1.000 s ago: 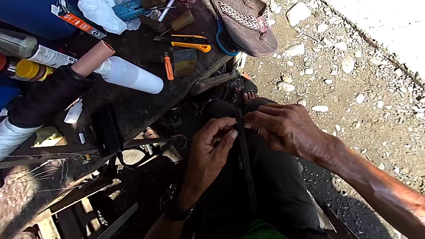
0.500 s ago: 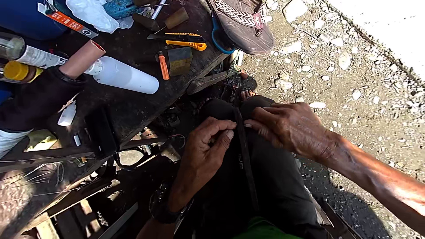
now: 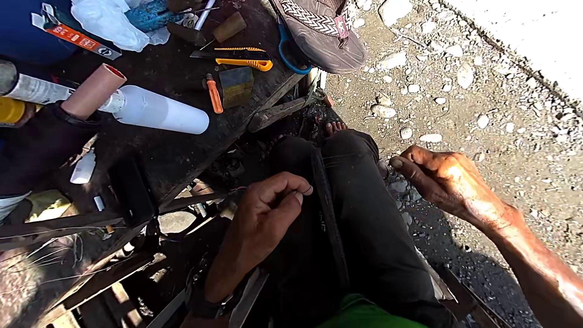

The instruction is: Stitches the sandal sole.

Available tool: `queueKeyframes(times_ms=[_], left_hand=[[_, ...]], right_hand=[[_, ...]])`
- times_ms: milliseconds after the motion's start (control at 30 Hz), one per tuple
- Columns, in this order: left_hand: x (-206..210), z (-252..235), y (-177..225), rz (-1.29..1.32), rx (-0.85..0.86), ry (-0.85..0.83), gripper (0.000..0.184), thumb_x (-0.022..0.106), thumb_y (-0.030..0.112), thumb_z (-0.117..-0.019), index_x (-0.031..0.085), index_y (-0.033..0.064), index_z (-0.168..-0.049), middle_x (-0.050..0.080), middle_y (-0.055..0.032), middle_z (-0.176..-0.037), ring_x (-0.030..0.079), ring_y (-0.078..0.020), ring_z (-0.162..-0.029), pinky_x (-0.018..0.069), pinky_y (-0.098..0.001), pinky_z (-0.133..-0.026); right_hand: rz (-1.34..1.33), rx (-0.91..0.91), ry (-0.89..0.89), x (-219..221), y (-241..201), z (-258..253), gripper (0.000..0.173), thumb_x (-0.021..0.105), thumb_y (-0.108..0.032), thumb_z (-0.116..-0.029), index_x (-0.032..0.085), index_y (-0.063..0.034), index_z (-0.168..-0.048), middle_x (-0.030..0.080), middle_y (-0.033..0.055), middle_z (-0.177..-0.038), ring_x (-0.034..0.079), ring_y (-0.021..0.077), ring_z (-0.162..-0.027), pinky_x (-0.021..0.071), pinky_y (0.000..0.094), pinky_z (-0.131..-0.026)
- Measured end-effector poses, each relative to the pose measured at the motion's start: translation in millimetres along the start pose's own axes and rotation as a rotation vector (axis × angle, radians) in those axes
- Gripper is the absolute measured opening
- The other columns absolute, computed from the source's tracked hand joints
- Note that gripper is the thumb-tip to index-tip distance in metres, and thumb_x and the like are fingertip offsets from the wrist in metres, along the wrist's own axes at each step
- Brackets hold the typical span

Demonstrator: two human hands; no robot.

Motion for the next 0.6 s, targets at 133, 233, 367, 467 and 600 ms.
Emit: queueKeyframes(times_ms=[133, 233, 367, 467, 600], left_hand=[[-23.2, 28.5, 1.9, 0.127, 0.018, -0.042, 0.015, 0.061, 0.019, -0.0982, 0.075, 0.0146, -0.105, 0.069, 0.0074, -0.084, 0.055, 0.0042, -0.064, 0.0452, -0.0115, -0.057], [-35.8, 37.4, -13.7, -0.009, -0.057, 0.081, 0.018, 0.062, 0.019, -0.0977, 0.076, 0.0157, -0.109, 0.069, 0.0073, -0.083, 0.055, 0.0022, -0.062, 0.0448, -0.0122, -0.054], [-23.7, 30.0, -15.8, -0.317, 0.024, 0.247, 0.036, 0.062, 0.031, -0.1014, 0.068, 0.0060, -0.127, 0.067, -0.0048, -0.120, 0.066, -0.0137, -0.104, 0.0573, -0.0274, -0.085], [14.3, 12.5, -1.3, -0.329, 0.094, 0.253, 0.062, 0.064, 0.033, -0.1000, 0.047, -0.0044, -0.146, 0.066, -0.0119, -0.125, 0.065, -0.0102, -0.081, 0.0556, -0.0231, -0.063], [50.9, -9.2, 2.9, -0.584, 0.094, 0.254, 0.071, 0.065, 0.032, -0.0967, 0.040, -0.0007, -0.154, 0.068, -0.0065, -0.094, 0.056, -0.0053, -0.060, 0.0498, -0.0227, -0.051]], right_hand=[[-0.616, -0.012, -0.163, 12.8, -14.2, 1.8, 0.037, 0.060, -0.049, -0.1021, 0.065, -0.0147, -0.088, 0.053, -0.0105, -0.065, 0.046, -0.0030, -0.054, 0.0368, 0.0169, -0.048], [-0.754, -0.104, -0.023, 18.2, -35.1, -3.6, 0.022, 0.067, -0.029, -0.1011, 0.072, -0.0083, -0.099, 0.063, -0.0077, -0.081, 0.053, -0.0045, -0.067, 0.0436, 0.0127, -0.057], [-0.337, -0.225, 0.165, 36.9, -66.3, -26.7, 0.026, 0.063, -0.033, -0.1009, 0.078, -0.0157, -0.114, 0.063, -0.0056, -0.079, 0.054, 0.0016, -0.063, 0.0466, 0.0226, -0.055], [-0.254, -0.234, 0.150, 44.1, -80.7, -38.9, 0.023, 0.061, -0.029, -0.0966, 0.080, -0.0182, -0.104, 0.061, -0.0055, -0.074, 0.054, 0.0050, -0.060, 0.0446, 0.0274, -0.052], [-1.237, -0.161, -0.220, 10.8, -77.1, -23.4, 0.017, 0.061, -0.020, -0.1004, 0.071, -0.0073, -0.098, 0.064, -0.0080, -0.077, 0.054, -0.0049, -0.062, 0.0439, 0.0117, -0.054]])
Point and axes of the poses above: each hand's wrist, its own z-axis away from the middle knuckle, its own x-axis out of the palm, y = z × x, the point moved 1 cm from there along -z, towards the middle knuckle
